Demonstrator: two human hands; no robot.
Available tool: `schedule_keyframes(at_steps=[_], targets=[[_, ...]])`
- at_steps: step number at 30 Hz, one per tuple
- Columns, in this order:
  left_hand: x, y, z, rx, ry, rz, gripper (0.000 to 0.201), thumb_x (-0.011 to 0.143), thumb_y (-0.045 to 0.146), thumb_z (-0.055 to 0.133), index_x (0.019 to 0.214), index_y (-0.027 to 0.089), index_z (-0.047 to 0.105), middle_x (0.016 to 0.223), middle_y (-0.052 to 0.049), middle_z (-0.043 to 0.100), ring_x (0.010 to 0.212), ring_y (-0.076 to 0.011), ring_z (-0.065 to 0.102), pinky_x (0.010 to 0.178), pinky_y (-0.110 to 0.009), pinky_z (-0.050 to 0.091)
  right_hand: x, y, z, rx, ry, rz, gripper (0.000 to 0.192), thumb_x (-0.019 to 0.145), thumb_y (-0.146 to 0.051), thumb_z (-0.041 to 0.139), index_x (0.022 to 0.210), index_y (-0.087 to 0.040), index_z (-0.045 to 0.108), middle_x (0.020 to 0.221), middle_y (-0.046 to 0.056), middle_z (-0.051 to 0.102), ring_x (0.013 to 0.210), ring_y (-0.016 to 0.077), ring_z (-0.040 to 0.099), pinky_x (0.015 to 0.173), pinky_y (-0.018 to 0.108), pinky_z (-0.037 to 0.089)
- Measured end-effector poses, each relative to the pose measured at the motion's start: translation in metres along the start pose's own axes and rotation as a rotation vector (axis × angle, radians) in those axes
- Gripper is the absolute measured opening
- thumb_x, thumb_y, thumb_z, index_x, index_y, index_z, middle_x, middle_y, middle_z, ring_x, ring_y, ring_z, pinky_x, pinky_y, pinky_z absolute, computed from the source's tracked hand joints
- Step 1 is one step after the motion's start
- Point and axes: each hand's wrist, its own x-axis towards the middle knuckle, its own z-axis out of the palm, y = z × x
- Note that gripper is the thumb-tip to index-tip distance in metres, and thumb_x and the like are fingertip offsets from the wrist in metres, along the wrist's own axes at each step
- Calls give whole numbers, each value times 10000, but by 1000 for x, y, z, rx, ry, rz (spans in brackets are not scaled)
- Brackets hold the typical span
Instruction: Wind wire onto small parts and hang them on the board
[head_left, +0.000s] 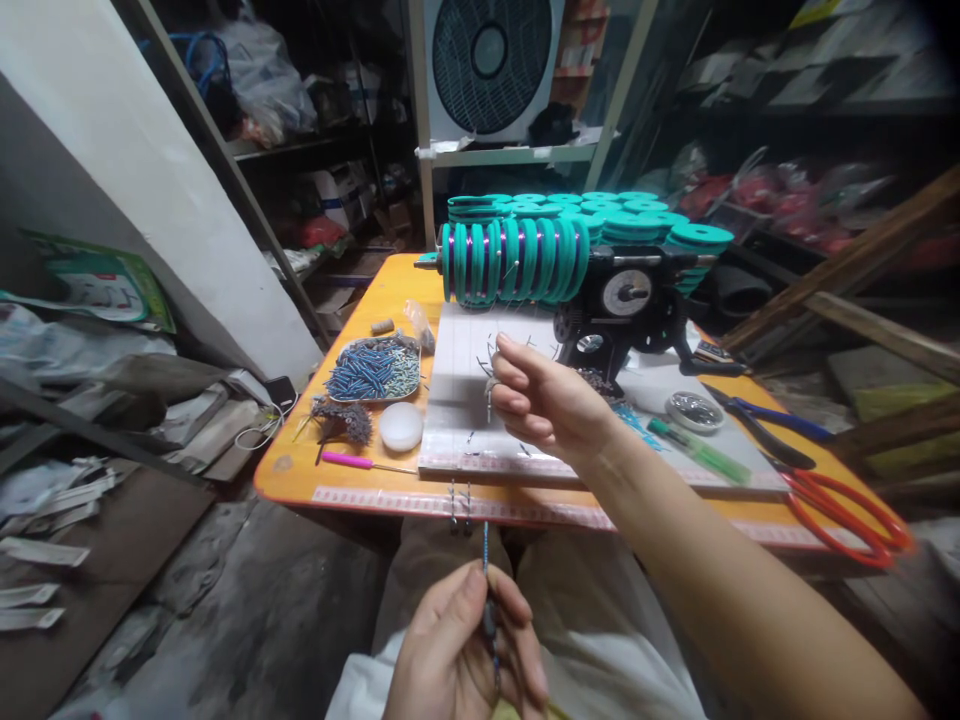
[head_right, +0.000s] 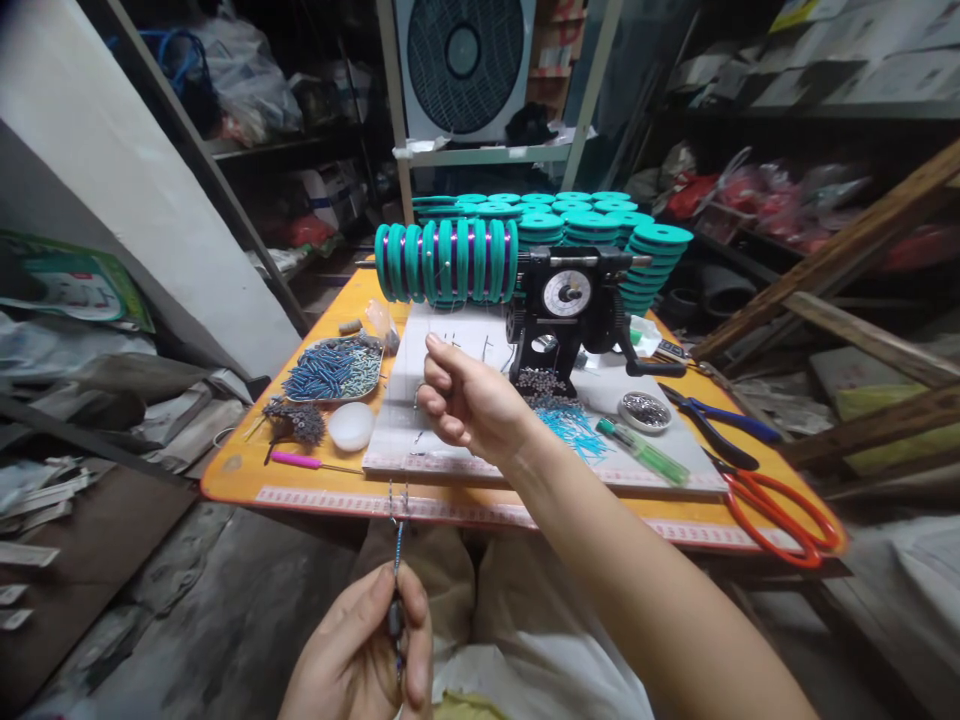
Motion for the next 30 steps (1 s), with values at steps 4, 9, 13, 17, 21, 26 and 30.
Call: schedule_keyframes(at_steps=[4,9,13,17,21,26,30], targets=[[-4,1,0,37,56,0,531,983,290,190,883,90,672,722,-136,724,602,-145,699,526,-154,543,0,-1,2,-12,-3,-2,459,879,-505,335,707,-117,161,479,-64,350,275,4,248,301,167,41],[-2,2,2,121,151,14,400,972,274,299,1007,99,657,583,-79,692,485,-117,657,468,-130,517,-1,-1,1,-22,-12,-5,468,882,-513,320,710,-114,146,478,-64,341,268,16,252,289,155,55],[3,3,0,176,222,2,311,941,298,401,919,113,651,470,-38,639,362,-124,591,374,-150,483,0,0,0,-21,-10,-11,476,876,-518,337,711,-112,150,476,-62,351,269,18,262,285,150,73],[4,3,-5,157,209,3,331,926,304,420,738,119,620,442,-36,623,302,-108,539,321,-142,435,0,1,0,-14,17,-24,472,872,-512,348,711,-113,155,470,-62,351,269,21,263,282,151,78],[3,-2,-13,117,186,41,331,921,312,408,742,128,617,459,-36,630,306,-112,541,317,-154,430,0,0,1,-17,28,-26,457,877,-500,332,709,-117,150,467,-60,344,266,34,263,276,164,65],[2,-3,-14,256,312,34,341,888,404,436,695,153,564,441,-14,594,267,-120,479,294,-178,377,0,1,1,-50,27,-28,468,871,-523,338,716,-115,170,474,-62,361,268,20,261,278,157,80],[2,12,-11,1165,492,229,289,892,349,473,785,170,672,784,-77,678,723,-159,642,702,-286,525,-4,-3,-2,-199,-13,-65,414,881,-509,340,789,-109,279,519,-51,445,289,6,306,289,135,150]])
